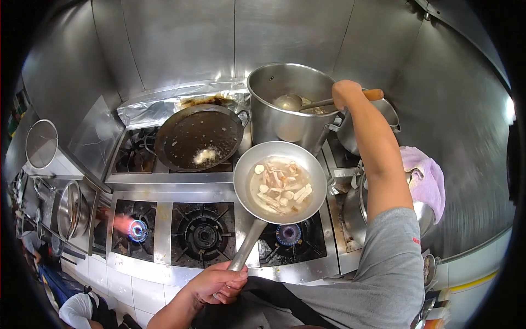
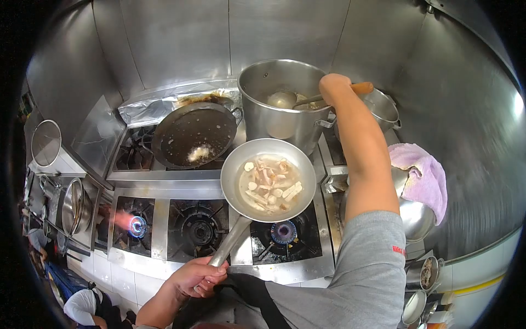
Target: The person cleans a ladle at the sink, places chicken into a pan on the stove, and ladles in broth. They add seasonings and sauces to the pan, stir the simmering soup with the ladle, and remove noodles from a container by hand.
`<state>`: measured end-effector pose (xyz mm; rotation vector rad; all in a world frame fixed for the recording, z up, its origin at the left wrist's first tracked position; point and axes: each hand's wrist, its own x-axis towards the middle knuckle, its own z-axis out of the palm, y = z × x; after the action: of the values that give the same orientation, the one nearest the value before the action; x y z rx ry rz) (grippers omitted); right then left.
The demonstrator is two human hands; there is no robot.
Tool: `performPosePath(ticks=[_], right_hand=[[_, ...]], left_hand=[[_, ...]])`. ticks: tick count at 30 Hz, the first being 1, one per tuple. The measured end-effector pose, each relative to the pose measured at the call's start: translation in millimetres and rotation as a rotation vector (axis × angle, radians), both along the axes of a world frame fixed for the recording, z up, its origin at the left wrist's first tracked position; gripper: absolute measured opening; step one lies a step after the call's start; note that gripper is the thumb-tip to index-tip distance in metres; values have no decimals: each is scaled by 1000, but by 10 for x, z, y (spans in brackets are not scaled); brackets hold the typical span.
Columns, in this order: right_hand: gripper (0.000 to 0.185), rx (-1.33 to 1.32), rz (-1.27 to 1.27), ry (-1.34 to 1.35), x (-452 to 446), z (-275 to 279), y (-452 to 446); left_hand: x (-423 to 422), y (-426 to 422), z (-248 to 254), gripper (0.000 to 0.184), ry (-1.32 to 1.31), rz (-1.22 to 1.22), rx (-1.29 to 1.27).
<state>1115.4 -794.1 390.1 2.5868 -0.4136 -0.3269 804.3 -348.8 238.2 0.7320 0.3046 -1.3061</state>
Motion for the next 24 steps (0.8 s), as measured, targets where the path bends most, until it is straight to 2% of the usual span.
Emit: performPosePath(ticks=[2,3,5,8,14,18,24], right_hand=[[27,109,-120,161,101,42,-113],[27,109,-120,159,75,78,-96],[19,188,-279,259,17,163,-64],[21,229,-336,309,-51,201,-111],[23,353,-429,245,-180,276,-369],[25,330,-460,186,-472,533,-281],[22,217,-331,105,-1154,1046,-83]], left_hand=[[-5,6,-4,15,-2,-2,-2],[-6,7,0,15,-9,1,-5],[-12,13,-11,15,-18,7,-10],[-17,37,-36,14,2,13,-60],[-64,40,-23,9,-15,26,-75],[-113,49,-5,5,-16,57,-100],[-182,45,59,4,-37,72,-116]])
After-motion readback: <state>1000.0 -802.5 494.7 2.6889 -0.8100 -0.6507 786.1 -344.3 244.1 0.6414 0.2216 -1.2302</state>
